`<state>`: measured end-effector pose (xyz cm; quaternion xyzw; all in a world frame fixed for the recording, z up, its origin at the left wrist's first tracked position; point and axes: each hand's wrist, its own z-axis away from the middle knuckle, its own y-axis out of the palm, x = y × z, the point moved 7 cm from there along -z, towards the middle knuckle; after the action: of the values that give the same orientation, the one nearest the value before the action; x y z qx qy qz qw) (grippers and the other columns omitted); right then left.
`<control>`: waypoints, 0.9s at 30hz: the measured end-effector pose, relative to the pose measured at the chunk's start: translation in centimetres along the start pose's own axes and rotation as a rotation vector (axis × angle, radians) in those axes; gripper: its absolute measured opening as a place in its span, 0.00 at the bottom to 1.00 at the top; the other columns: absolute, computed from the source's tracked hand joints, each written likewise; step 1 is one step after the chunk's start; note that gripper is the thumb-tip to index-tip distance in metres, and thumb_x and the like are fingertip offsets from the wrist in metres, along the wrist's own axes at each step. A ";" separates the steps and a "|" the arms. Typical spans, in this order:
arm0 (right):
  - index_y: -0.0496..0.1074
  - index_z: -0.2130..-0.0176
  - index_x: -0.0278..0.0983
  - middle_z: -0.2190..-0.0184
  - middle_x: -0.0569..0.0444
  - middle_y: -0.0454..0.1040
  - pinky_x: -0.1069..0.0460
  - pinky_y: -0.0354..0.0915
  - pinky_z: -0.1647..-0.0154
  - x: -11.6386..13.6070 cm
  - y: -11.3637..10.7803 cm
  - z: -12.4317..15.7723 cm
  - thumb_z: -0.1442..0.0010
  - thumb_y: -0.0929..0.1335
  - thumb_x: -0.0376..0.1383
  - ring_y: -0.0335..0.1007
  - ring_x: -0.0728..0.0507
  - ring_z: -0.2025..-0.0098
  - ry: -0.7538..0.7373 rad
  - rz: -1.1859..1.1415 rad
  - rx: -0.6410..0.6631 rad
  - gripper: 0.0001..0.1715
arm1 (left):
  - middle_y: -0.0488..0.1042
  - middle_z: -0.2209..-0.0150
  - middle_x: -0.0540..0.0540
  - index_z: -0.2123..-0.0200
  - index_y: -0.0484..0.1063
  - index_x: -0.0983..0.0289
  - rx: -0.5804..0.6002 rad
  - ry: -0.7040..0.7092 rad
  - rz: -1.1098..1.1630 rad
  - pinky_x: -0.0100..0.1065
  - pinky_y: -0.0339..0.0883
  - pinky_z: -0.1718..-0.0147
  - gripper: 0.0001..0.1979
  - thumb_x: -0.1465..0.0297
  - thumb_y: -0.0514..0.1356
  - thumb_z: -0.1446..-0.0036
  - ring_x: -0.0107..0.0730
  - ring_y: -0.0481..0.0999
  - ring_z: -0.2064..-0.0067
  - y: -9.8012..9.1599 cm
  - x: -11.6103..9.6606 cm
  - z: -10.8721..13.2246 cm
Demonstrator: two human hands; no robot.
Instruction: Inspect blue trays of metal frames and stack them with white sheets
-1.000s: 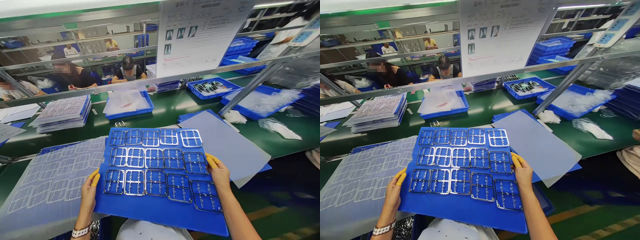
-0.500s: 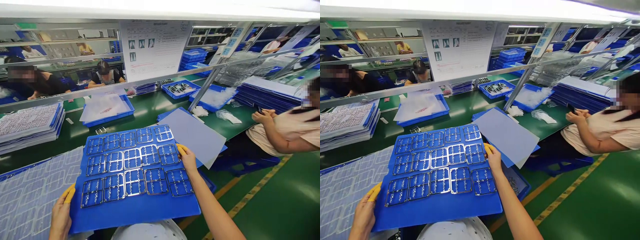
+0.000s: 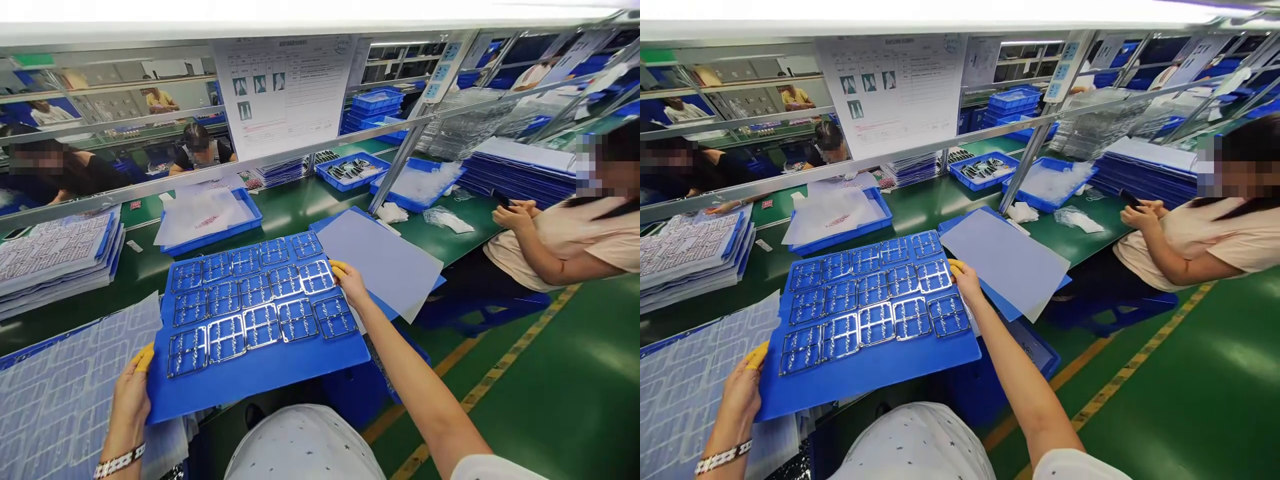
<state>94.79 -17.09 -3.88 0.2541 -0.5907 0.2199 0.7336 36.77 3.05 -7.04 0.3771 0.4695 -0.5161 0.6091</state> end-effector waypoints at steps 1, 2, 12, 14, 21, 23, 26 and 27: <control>0.79 0.58 0.38 0.79 0.58 0.69 0.52 0.57 0.77 -0.1 -0.1 -0.6 0.54 0.74 0.45 0.58 0.48 0.78 0.004 0.002 0.006 0.23 | 0.81 0.68 0.50 0.66 0.79 0.59 0.006 -0.005 -0.001 0.48 0.68 0.41 0.16 0.76 0.64 0.62 0.42 0.81 0.55 0.4 0.0 0.0; 0.79 0.58 0.37 0.79 0.58 0.70 0.52 0.57 0.77 -0.2 -0.2 -1.1 0.55 0.74 0.44 0.59 0.48 0.78 0.008 0.005 0.011 0.23 | 0.81 0.69 0.50 0.65 0.79 0.59 0.016 -0.008 0.000 0.47 0.70 0.43 0.15 0.76 0.64 0.61 0.42 0.81 0.56 0.9 -0.1 -0.1; 0.79 0.60 0.37 0.78 0.56 0.72 0.54 0.57 0.78 -0.1 -3.2 -5.2 0.55 0.72 0.36 0.60 0.48 0.78 0.095 0.105 0.011 0.18 | 0.82 0.57 0.58 0.58 0.80 0.63 0.077 0.093 -0.008 0.50 0.62 0.38 0.19 0.63 0.69 0.55 0.44 0.79 0.49 7.3 0.2 1.6; 0.79 0.62 0.36 0.78 0.56 0.72 0.54 0.58 0.79 -0.2 -4.3 -6.0 0.55 0.72 0.34 0.60 0.49 0.78 0.125 0.131 -0.005 0.17 | 0.82 0.55 0.61 0.58 0.80 0.64 0.078 0.136 -0.044 0.51 0.63 0.39 0.19 0.62 0.68 0.53 0.46 0.78 0.48 8.8 0.6 2.2; 0.77 0.66 0.36 0.80 0.56 0.70 0.55 0.58 0.81 -1.8 -7.5 -9.0 0.57 0.72 0.32 0.60 0.50 0.80 0.192 0.217 -0.089 0.13 | 0.82 0.53 0.63 0.58 0.82 0.65 0.064 0.138 -0.105 0.48 0.66 0.43 0.15 0.71 0.61 0.48 0.46 0.78 0.49 13.7 4.3 2.9; 0.76 0.67 0.37 0.80 0.57 0.70 0.56 0.59 0.81 -2.5 -8.0 -9.9 0.57 0.72 0.32 0.60 0.50 0.80 0.208 0.244 -0.112 0.12 | 0.82 0.54 0.63 0.58 0.82 0.65 0.064 0.131 -0.124 0.46 0.67 0.44 0.15 0.74 0.59 0.47 0.44 0.79 0.51 14.8 5.2 2.6; 0.76 0.68 0.38 0.81 0.57 0.69 0.55 0.60 0.81 -3.6 -8.2 -11.2 0.56 0.71 0.31 0.60 0.49 0.80 0.228 0.277 -0.123 0.10 | 0.83 0.55 0.63 0.59 0.82 0.65 0.051 0.126 -0.167 0.44 0.67 0.45 0.15 0.76 0.58 0.47 0.43 0.79 0.52 15.8 6.1 1.7; 0.75 0.68 0.38 0.81 0.57 0.69 0.55 0.60 0.81 -3.9 -8.1 -11.7 0.55 0.71 0.31 0.60 0.49 0.81 0.231 0.284 -0.121 0.10 | 0.83 0.55 0.63 0.59 0.82 0.65 0.044 0.126 -0.184 0.44 0.67 0.45 0.15 0.76 0.58 0.46 0.43 0.79 0.52 16.0 6.3 1.3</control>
<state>107.83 -16.09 -10.67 0.0966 -0.5445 0.3133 0.7720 52.87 3.03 -13.17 0.3774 0.5280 -0.5552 0.5201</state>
